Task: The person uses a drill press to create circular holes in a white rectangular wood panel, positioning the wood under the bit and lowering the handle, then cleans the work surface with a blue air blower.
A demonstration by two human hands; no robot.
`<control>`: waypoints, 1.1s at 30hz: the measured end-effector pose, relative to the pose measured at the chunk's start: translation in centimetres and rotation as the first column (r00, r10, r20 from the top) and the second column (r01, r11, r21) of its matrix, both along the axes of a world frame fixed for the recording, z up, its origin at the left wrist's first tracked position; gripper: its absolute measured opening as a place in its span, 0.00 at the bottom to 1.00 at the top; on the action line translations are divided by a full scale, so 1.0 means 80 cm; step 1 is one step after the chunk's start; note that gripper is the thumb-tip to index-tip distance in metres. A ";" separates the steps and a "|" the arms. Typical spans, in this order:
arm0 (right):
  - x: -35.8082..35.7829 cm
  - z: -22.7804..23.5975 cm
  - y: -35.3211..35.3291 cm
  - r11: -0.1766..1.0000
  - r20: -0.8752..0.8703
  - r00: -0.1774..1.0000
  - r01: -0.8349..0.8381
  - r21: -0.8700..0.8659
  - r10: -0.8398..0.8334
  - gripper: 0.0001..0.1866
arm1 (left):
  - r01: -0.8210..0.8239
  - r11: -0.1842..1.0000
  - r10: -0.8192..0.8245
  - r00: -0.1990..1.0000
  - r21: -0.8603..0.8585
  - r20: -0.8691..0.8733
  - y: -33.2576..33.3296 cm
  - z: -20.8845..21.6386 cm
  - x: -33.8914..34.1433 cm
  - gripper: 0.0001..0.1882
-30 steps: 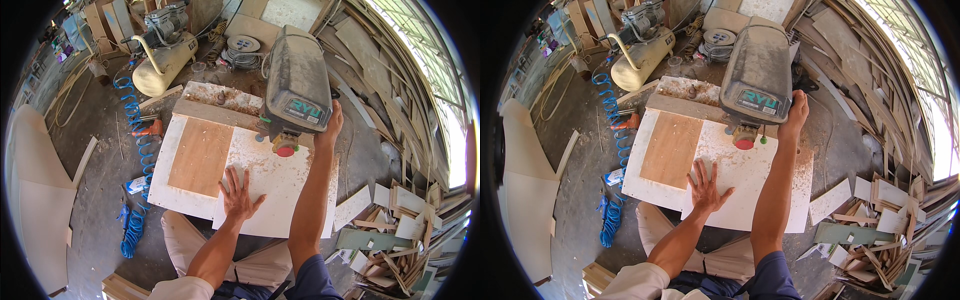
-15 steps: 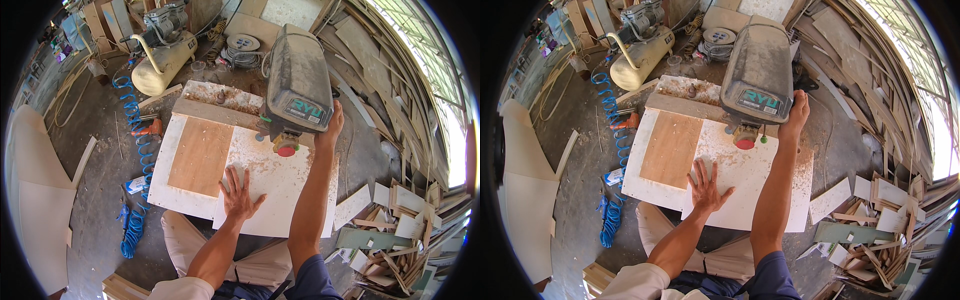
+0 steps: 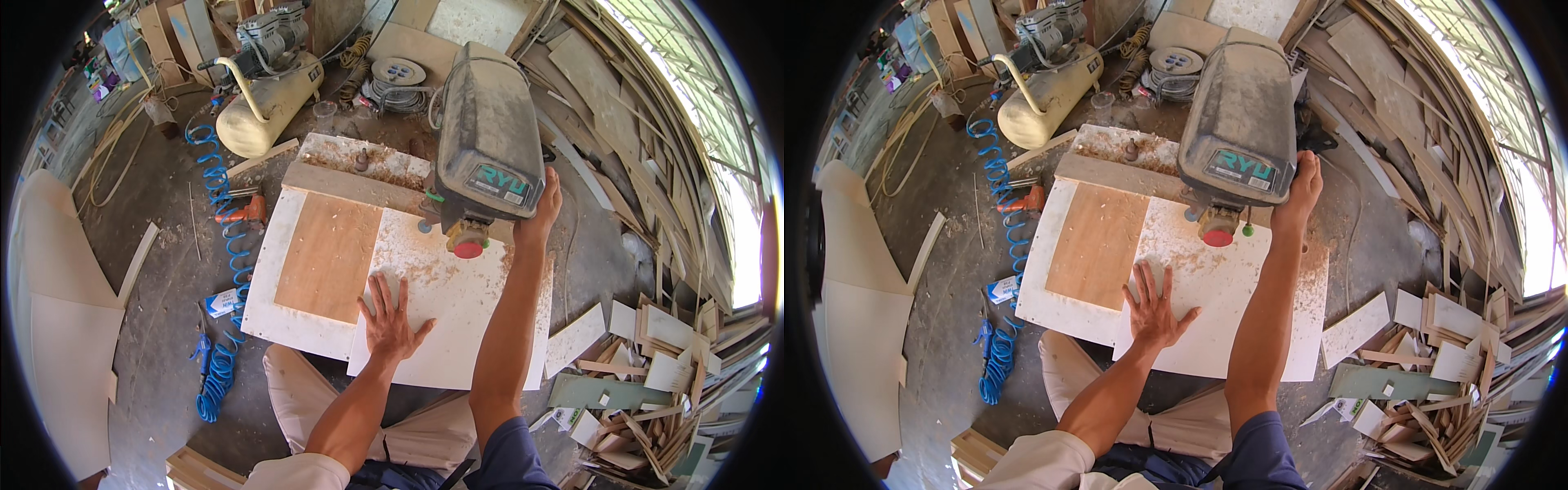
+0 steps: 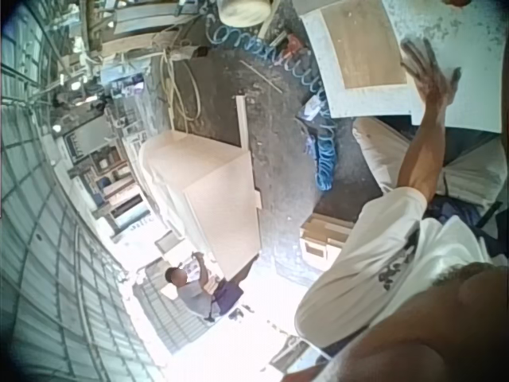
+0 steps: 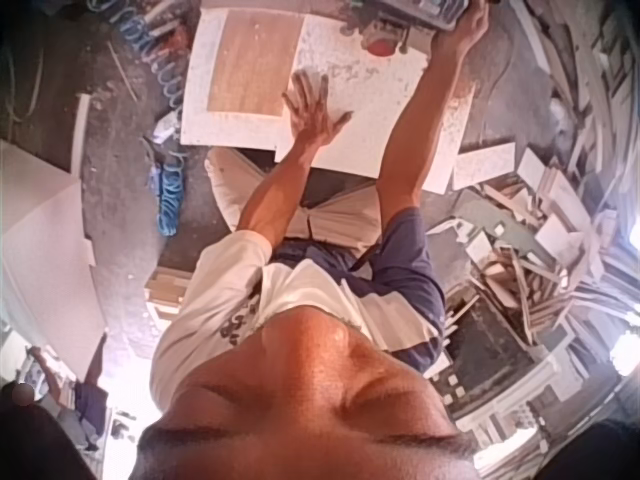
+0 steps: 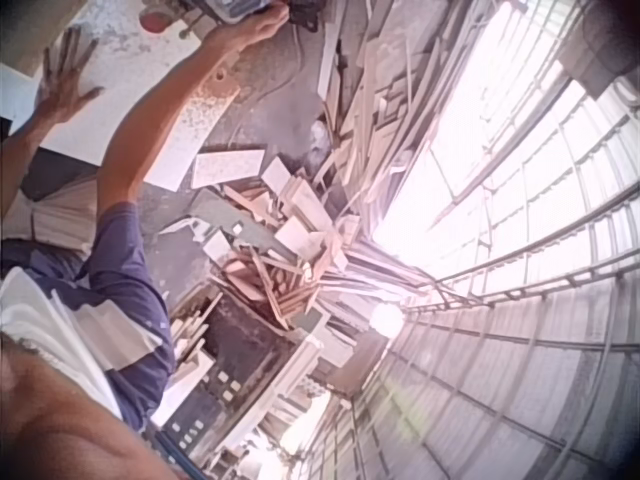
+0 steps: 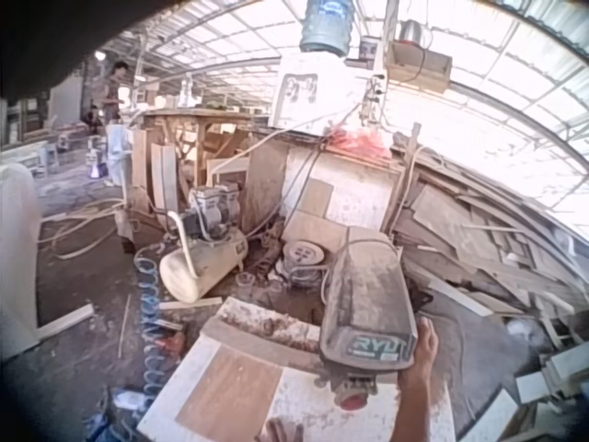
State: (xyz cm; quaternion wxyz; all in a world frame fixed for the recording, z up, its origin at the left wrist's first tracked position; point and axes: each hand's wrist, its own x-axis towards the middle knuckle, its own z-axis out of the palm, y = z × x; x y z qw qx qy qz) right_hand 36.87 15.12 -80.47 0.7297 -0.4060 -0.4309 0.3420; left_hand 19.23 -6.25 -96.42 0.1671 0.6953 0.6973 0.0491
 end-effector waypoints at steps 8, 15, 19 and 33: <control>0.000 -0.001 0.000 1.000 0.023 1.000 0.018 0.004 -0.018 0.19 | -0.003 1.000 0.003 1.000 0.016 0.008 0.000 0.001 0.000 0.56; -0.005 0.000 -0.002 0.999 -0.056 0.997 0.049 -0.020 -0.051 0.18 | -0.002 1.000 0.002 1.000 0.024 0.010 0.000 0.001 -0.001 0.56; -0.009 -0.001 -0.004 0.998 -0.075 0.995 0.058 -0.028 -0.060 0.17 | -0.006 1.000 0.006 1.000 0.021 0.001 -0.001 0.000 -0.002 0.56; 0.023 -0.021 0.007 0.997 0.002 0.997 -0.071 0.019 0.071 0.14 | -0.005 1.000 0.004 1.000 0.028 0.020 -0.002 -0.001 -0.001 0.56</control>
